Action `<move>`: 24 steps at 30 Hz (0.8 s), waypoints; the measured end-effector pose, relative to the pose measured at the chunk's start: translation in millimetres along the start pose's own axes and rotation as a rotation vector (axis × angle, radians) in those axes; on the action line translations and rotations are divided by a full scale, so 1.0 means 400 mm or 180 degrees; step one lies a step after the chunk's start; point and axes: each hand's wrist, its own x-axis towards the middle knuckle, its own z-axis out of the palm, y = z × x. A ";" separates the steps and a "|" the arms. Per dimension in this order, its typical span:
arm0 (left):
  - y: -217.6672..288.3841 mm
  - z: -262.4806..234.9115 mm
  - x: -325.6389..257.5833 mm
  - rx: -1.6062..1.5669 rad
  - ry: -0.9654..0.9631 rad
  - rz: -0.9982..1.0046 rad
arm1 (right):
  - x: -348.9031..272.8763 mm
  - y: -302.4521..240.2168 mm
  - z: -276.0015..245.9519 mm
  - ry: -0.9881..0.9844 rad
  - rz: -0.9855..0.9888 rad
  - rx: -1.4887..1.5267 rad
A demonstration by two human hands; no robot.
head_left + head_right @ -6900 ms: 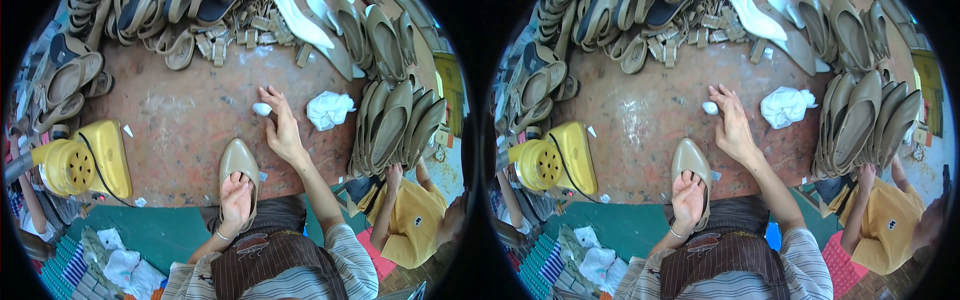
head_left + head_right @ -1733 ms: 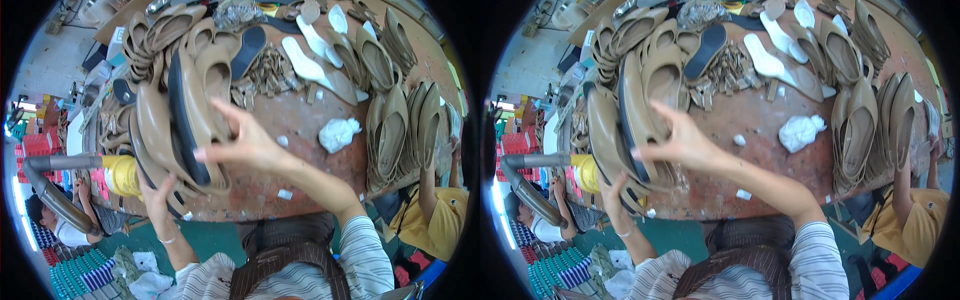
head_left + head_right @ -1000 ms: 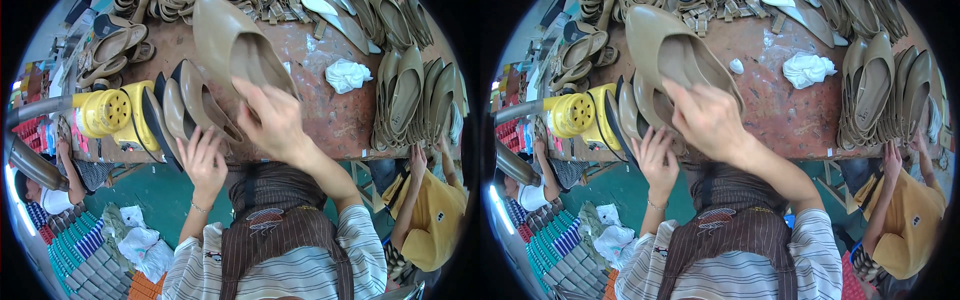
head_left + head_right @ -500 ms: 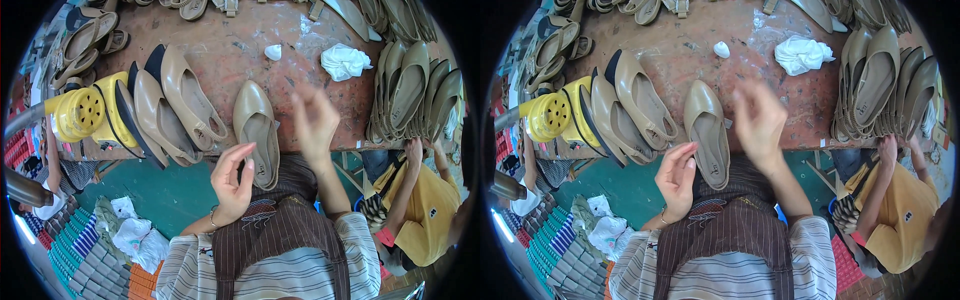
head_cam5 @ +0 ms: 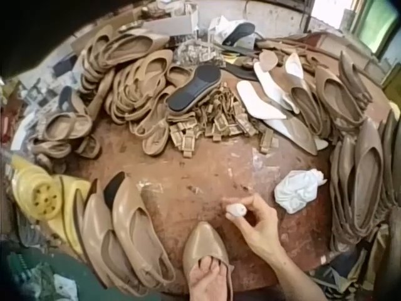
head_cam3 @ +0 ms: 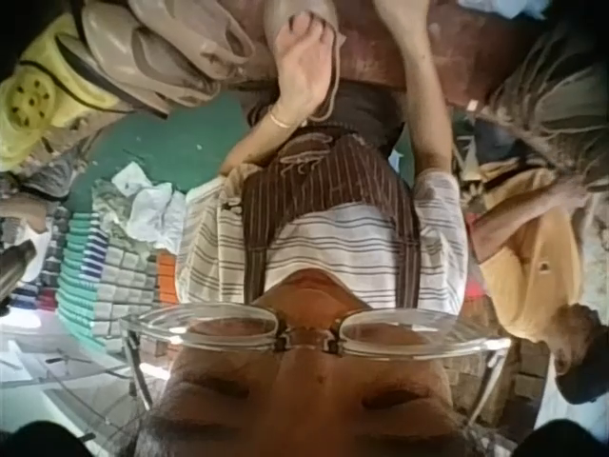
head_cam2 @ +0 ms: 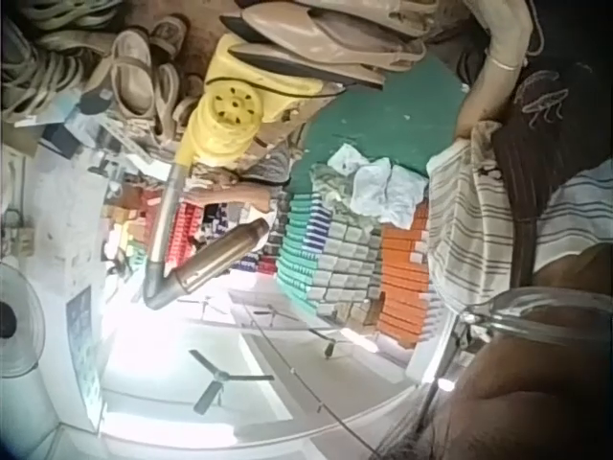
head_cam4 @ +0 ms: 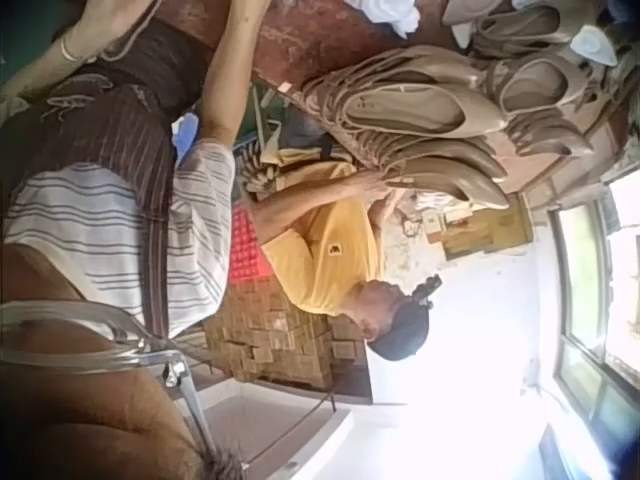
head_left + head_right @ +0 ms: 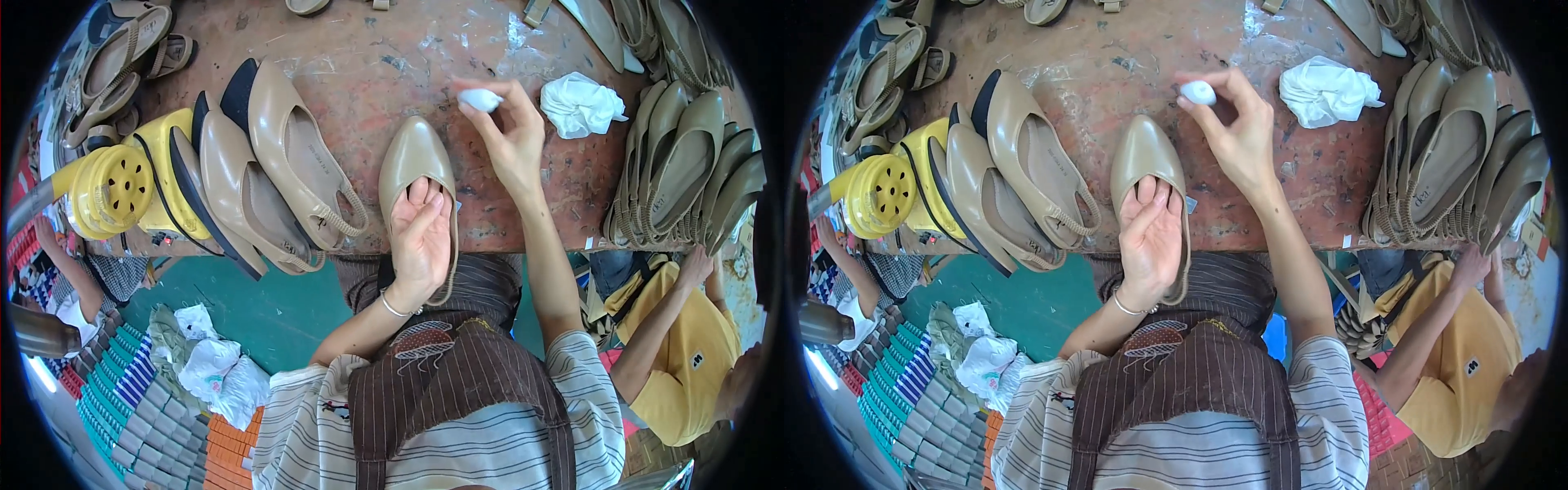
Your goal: Gluing decorative buckles onto the front of women's dress shoes at a workbench.
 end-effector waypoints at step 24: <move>0.042 -0.004 -0.018 0.1047 -0.0381 -0.0075 | -0.175 -0.075 -0.061 -0.1059 -0.0786 -0.1736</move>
